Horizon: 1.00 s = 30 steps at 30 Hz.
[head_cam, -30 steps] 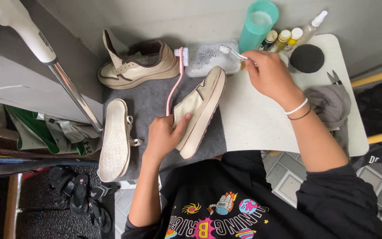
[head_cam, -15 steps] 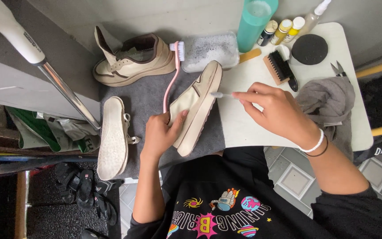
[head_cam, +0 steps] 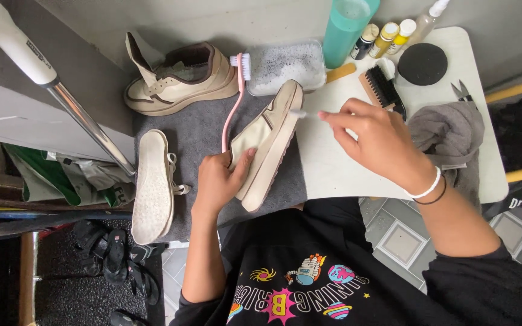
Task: The person cleans a beige sneaker by first using a small white brush to scrub the sole and side panels. They then switch to a larger pink brush, dipping it into a container of soapy water, and continue scrubbing the shoe's upper and sole.
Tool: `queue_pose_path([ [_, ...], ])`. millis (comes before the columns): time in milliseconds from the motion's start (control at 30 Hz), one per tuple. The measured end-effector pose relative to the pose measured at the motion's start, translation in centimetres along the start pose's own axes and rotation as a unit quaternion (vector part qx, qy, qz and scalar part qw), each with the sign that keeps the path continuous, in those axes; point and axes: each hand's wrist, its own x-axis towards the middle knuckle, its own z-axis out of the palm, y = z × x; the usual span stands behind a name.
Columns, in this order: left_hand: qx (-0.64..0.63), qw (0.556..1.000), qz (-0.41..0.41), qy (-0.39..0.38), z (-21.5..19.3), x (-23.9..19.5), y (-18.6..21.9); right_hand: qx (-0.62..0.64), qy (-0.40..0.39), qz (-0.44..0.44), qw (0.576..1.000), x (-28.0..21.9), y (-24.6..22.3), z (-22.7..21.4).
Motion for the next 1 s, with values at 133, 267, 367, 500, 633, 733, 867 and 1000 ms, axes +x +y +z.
queue_pose_path([
  [133, -0.001, 1.000, -0.003, 0.001, 0.0, -0.1, -0.1, 0.050, -0.045, 0.009, 0.998, 0.3, -1.5, -0.7],
  [267, -0.001, 1.000, 0.002, 0.003, 0.0, -0.1, 0.1, 0.037, -0.037, 0.017, 0.999, 0.3, -1.4, -0.6],
  [367, -0.001, 1.000, -0.001, 0.001, -0.1, -0.1, 0.2, 0.047, -0.044, 0.021, 0.998, 0.3, -0.6, -0.3],
  [500, 0.000, 1.000, 0.002, 0.000, -0.2, -0.2, 0.6, 0.097, -0.073, 0.030, 0.992, 0.8, -2.2, -1.7],
  [633, -0.002, 1.000, 0.006, 0.004, 0.0, -0.1, 0.5, 0.003, -0.011, 0.033, 0.999, 0.7, 0.7, -0.2],
  [733, 0.006, 1.000, 0.008, 0.004, -0.2, -0.1, 0.6, 0.088, -0.056, 0.034, 0.994, 1.3, 0.3, -0.6],
  [867, 0.008, 1.000, 0.012, 0.007, -0.1, -0.2, 0.7, 0.070, -0.040, 0.043, 0.996, 1.3, 1.1, -0.4],
  [1000, 0.006, 1.000, 0.014, 0.005, -0.2, -0.1, 0.8, 0.107, -0.043, 0.035, 0.993, 1.8, 2.0, -0.3],
])
